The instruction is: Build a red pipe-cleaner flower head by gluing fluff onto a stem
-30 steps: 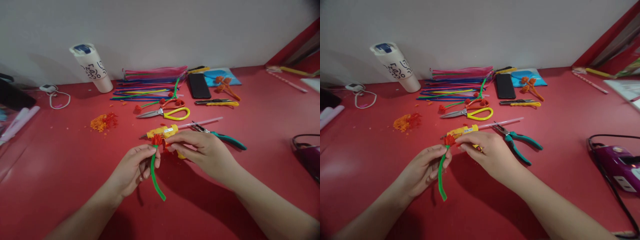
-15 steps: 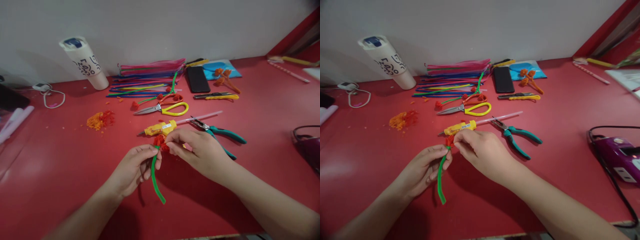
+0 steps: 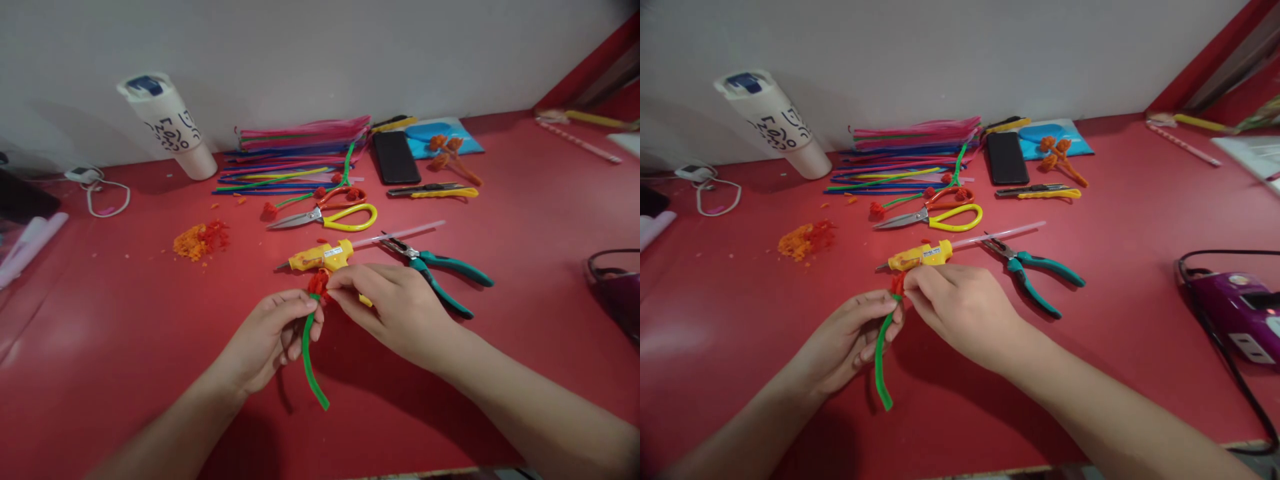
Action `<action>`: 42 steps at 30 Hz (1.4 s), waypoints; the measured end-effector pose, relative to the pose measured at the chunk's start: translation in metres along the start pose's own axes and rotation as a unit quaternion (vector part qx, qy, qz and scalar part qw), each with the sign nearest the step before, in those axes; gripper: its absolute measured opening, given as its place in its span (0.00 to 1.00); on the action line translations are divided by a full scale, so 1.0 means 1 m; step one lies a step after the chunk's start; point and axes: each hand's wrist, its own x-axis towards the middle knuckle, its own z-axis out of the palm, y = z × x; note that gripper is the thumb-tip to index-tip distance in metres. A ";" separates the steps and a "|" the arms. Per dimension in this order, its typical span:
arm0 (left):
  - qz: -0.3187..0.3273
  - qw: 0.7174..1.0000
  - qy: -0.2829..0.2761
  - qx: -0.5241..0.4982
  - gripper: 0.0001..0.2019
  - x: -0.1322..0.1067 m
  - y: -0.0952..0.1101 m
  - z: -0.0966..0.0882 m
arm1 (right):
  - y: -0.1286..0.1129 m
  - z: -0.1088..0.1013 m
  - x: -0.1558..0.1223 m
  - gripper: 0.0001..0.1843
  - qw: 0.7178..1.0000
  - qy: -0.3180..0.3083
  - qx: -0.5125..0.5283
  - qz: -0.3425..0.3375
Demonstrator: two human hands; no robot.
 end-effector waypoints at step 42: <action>0.401 0.838 0.116 0.351 0.12 -0.009 -0.005 -0.009 | -0.017 -0.017 0.008 0.06 0.912 -0.039 0.336 0.233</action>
